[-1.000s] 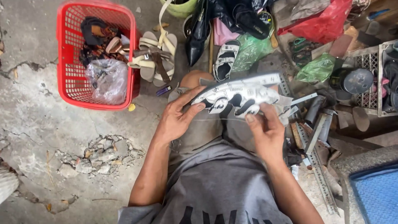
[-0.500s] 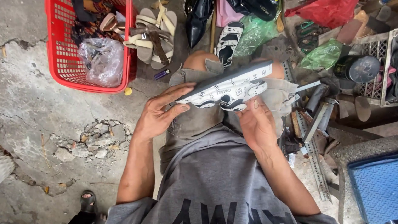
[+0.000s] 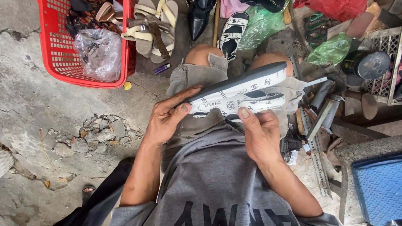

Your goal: A person repairs various shoes by hammering soles, fitting new components, and pulling thread in a workshop environment.

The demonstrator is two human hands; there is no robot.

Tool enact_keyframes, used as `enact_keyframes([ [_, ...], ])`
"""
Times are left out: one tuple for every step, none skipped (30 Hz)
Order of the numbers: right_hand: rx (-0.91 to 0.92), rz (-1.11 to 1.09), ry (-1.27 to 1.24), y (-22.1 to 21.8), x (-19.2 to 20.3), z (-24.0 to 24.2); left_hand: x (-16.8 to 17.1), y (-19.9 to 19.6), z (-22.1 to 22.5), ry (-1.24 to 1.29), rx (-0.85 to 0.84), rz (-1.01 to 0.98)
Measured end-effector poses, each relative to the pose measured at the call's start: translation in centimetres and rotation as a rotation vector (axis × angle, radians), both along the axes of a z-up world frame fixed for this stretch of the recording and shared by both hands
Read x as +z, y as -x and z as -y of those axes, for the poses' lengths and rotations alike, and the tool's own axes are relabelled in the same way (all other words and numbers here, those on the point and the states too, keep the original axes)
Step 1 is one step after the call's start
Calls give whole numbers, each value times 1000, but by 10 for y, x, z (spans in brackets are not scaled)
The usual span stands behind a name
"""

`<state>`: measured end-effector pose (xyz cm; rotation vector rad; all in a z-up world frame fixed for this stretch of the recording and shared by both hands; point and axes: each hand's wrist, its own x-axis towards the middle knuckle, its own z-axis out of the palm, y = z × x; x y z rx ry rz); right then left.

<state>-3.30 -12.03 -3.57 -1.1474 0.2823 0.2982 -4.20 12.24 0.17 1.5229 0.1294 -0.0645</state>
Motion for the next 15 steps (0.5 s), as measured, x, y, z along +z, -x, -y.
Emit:
enact_keyframes([
  [4,9,-26,0,-1,1,6,-2,-1,-41,-39,19],
  [7,18,-51,0,-1,3,11,-5,-2,-82,-79,38],
  [-2,20,-48,0,-2,5,14,-7,-5,-78,-88,41],
  [-39,31,-154,0,-3,8,16,-9,-8,-116,-147,75],
  [-75,40,-261,0,-3,12,19,-10,-11,-154,-203,107],
  [-82,41,-257,1,-21,20,18,-11,-8,-149,-211,108],
  [-98,84,-278,2,-39,27,17,-12,-7,-72,-236,62],
  [-114,127,-298,3,-56,34,17,-13,-5,5,-260,16],
  [-118,131,-299,0,-50,32,15,-14,-2,3,-265,19],
  [-110,115,-283,-3,-44,31,13,-15,1,-12,-264,51],
  [-105,95,-263,-3,-38,31,11,-15,5,-22,-265,78],
  [-112,95,-259,-5,-25,29,12,-17,5,-18,-272,77],
  [-99,63,-230,-7,-13,28,13,-18,6,-42,-255,90],
  [-85,32,-201,-9,0,27,13,-18,6,-66,-239,104],
  [-86,32,-202,-11,10,25,15,-19,7,-67,-240,104],
])
